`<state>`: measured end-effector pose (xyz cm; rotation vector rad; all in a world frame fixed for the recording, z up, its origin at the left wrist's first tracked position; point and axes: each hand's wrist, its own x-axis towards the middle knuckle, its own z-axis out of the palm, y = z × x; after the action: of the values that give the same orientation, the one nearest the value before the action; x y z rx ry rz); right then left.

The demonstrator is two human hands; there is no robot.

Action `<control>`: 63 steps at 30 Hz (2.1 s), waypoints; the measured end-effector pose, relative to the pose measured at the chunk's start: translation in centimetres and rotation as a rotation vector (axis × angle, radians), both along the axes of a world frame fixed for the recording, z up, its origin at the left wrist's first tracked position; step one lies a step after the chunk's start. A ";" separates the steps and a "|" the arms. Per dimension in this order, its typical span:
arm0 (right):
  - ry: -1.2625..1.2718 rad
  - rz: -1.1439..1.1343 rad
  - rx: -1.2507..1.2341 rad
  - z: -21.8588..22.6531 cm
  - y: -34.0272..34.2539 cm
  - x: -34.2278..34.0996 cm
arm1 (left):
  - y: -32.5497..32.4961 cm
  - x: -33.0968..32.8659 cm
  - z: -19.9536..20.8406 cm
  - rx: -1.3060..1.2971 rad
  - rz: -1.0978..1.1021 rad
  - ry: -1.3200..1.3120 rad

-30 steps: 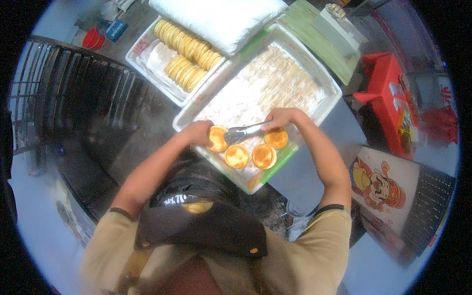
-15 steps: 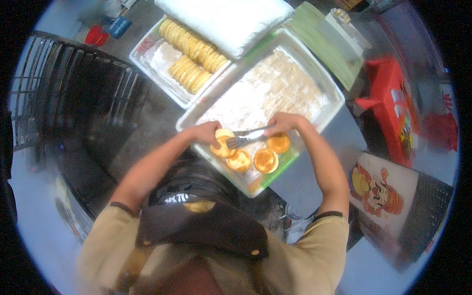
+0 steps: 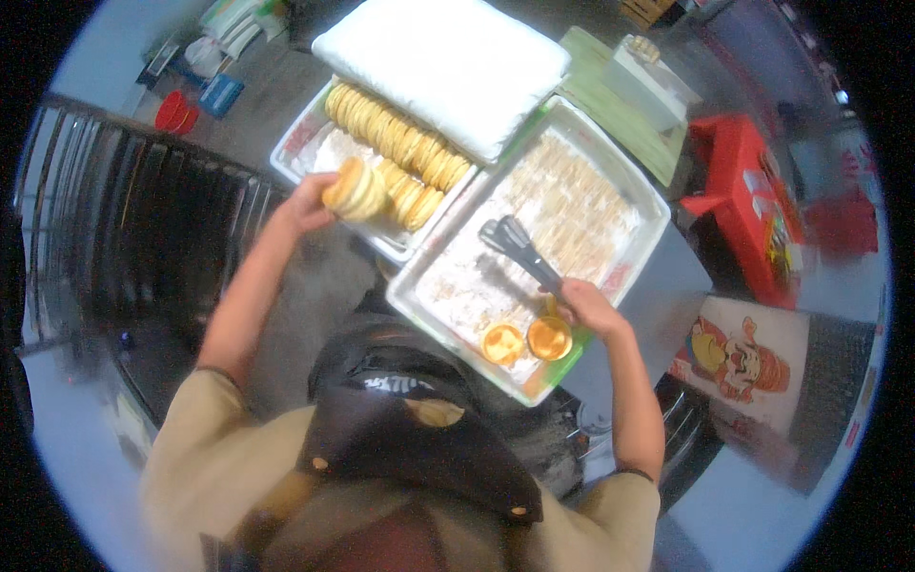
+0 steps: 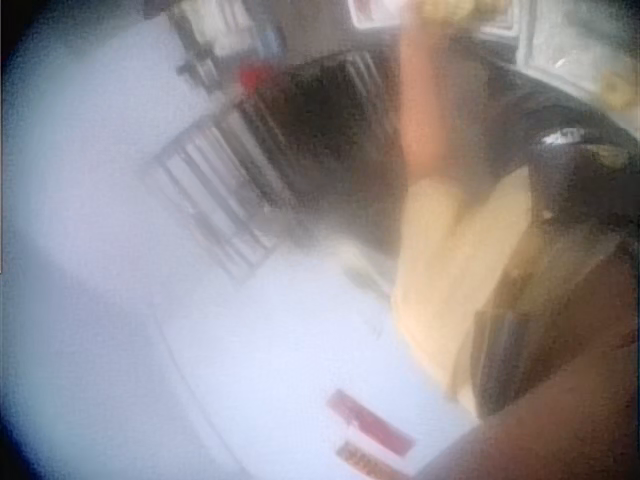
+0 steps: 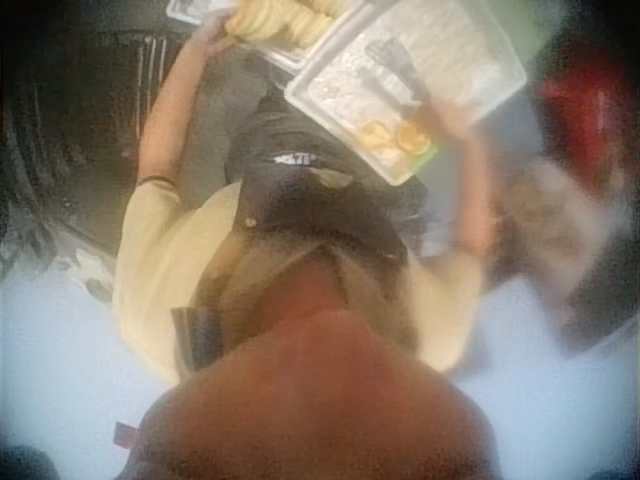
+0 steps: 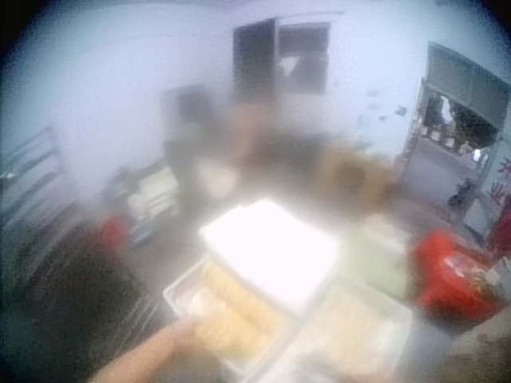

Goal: The person spreads a green powder onto a rectangular dough sheet, folds it, and passes it through a dough sheeter. Then the person uses tongs to transfer round baked buns from one tray to another and covers them with a white cloth.

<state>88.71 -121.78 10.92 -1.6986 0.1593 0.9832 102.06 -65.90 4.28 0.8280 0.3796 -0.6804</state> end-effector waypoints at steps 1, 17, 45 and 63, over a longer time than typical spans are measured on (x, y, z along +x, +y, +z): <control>0.065 -0.134 0.020 -0.2 0.8 -2.0 | 1.1 2.3 -0.3 -0.008 0.011 -0.007; 0.442 -1.940 0.249 -1.5 25.7 -20.4 | 1.9 11.2 -7.9 -0.045 -0.181 0.504; 0.152 -1.248 -0.139 -6.9 8.4 -20.6 | -18.9 -3.8 3.1 0.719 -0.506 -0.983; 0.296 -1.537 0.502 -8.2 9.4 -21.6 | -45.3 -2.6 -8.6 0.646 -0.881 -0.754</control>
<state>67.09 -112.40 2.67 -0.5649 1.1057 0.0299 99.42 -111.24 -4.28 1.8264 -0.5298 -0.9950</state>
